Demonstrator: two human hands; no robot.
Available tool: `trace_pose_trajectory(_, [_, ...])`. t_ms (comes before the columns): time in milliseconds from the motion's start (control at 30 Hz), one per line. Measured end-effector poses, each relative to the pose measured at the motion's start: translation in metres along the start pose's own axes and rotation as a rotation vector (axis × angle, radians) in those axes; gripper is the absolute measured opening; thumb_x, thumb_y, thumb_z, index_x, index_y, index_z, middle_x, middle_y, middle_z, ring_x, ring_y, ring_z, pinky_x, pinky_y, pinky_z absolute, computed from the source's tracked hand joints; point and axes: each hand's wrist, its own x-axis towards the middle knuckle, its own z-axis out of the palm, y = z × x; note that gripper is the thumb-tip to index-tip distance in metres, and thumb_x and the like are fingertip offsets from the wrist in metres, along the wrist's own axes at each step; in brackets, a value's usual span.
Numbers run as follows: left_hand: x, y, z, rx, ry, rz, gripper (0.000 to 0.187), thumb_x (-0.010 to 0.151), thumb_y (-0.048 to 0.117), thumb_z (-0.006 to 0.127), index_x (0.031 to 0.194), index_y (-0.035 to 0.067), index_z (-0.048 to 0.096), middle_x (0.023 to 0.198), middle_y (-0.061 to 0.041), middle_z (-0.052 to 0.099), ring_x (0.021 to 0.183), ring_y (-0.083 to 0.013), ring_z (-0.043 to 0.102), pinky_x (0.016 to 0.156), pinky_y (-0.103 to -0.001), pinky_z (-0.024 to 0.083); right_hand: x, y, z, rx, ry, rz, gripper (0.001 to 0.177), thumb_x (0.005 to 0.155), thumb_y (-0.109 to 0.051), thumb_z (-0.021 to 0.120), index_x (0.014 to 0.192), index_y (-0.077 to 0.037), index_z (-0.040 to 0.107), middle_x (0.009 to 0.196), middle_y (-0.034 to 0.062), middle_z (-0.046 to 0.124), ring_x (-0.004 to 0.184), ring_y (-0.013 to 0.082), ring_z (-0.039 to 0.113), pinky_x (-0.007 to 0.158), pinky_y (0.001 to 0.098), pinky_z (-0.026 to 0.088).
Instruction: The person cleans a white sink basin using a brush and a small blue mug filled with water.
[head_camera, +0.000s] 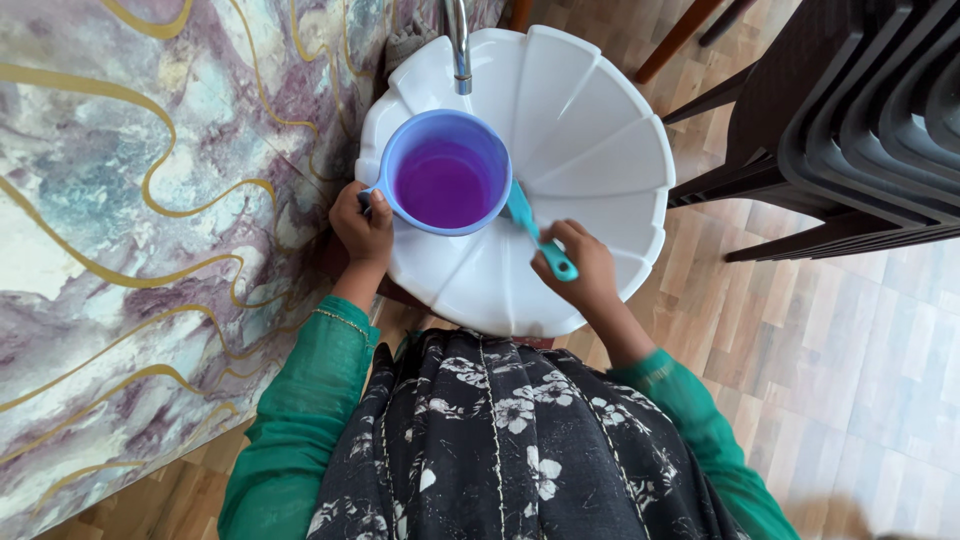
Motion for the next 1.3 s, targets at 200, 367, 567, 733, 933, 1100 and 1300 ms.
trace_pose_trajectory(200, [0.001, 0.0, 0.001, 0.011, 0.002, 0.008, 0.061, 0.104, 0.055, 0.052, 0.074, 0.002, 0.045, 0.068, -0.017, 0.046, 0.06, -0.036, 0.052, 0.057, -0.046, 0.039, -0.004, 0.0, -0.03, -0.039, -0.128, 0.088, 0.026, 0.074, -0.022, 0.077, 0.095, -0.009, 0.071, 0.094, 0.0094, 0.071, 0.07, 0.0272, 0.07, 0.063, 0.0373, 0.052])
trace_pose_trajectory(367, [0.0, -0.002, 0.001, 0.011, 0.001, 0.011, 0.062, 0.104, 0.055, 0.052, 0.073, 0.002, 0.043, 0.068, -0.017, 0.045, 0.061, -0.0362, 0.052, 0.057, -0.046, 0.039, -0.023, -0.016, -0.085, -0.194, -0.197, 0.214, 0.025, 0.07, -0.024, 0.08, 0.091, -0.011, 0.074, 0.081, 0.01, 0.074, 0.073, 0.0263, 0.072, 0.066, 0.0382, 0.054])
trace_pose_trajectory(567, [0.002, -0.003, 0.002, 0.011, 0.001, 0.024, 0.062, 0.105, 0.054, 0.052, 0.073, 0.002, 0.043, 0.067, -0.017, 0.045, 0.06, -0.0358, 0.05, 0.057, -0.045, 0.038, 0.007, 0.002, -0.014, -0.047, -0.035, 0.085, 0.025, 0.075, -0.025, 0.078, 0.096, -0.012, 0.073, 0.096, 0.0071, 0.075, 0.072, 0.0277, 0.069, 0.065, 0.0379, 0.053])
trace_pose_trajectory(733, [0.001, -0.002, 0.001, 0.007, 0.003, 0.039, 0.061, 0.105, 0.053, 0.052, 0.074, 0.001, 0.043, 0.069, -0.018, 0.044, 0.06, -0.0367, 0.049, 0.057, -0.046, 0.038, -0.004, 0.003, -0.046, -0.085, -0.098, 0.084, 0.028, 0.073, -0.025, 0.082, 0.097, -0.012, 0.074, 0.088, 0.0099, 0.072, 0.071, 0.0268, 0.07, 0.064, 0.0379, 0.053])
trace_pose_trajectory(933, [0.002, -0.003, 0.002, 0.019, 0.02, 0.06, 0.059, 0.107, 0.051, 0.051, 0.075, 0.002, 0.045, 0.068, -0.017, 0.045, 0.061, -0.0368, 0.051, 0.058, -0.046, 0.039, -0.029, 0.0, -0.105, -0.296, -0.041, 0.097, 0.024, 0.073, -0.024, 0.084, 0.09, -0.011, 0.073, 0.085, 0.0095, 0.073, 0.077, 0.0281, 0.071, 0.068, 0.039, 0.054])
trace_pose_trajectory(1100, [0.002, -0.005, 0.004, 0.024, 0.025, 0.047, 0.059, 0.106, 0.05, 0.052, 0.074, 0.001, 0.044, 0.067, -0.017, 0.044, 0.06, -0.0366, 0.05, 0.057, -0.046, 0.038, 0.001, 0.018, -0.025, -0.078, 0.016, 0.021, 0.026, 0.075, -0.023, 0.082, 0.097, -0.012, 0.072, 0.098, 0.0073, 0.076, 0.075, 0.0294, 0.07, 0.067, 0.0385, 0.054])
trace_pose_trajectory(1300, [0.002, -0.004, 0.002, 0.014, 0.016, 0.048, 0.059, 0.106, 0.051, 0.052, 0.074, 0.002, 0.044, 0.067, -0.017, 0.045, 0.06, -0.0365, 0.05, 0.057, -0.047, 0.038, -0.016, 0.026, -0.059, -0.199, -0.06, 0.313, 0.03, 0.075, -0.028, 0.085, 0.102, -0.017, 0.077, 0.085, 0.0094, 0.074, 0.076, 0.0239, 0.071, 0.066, 0.0363, 0.053])
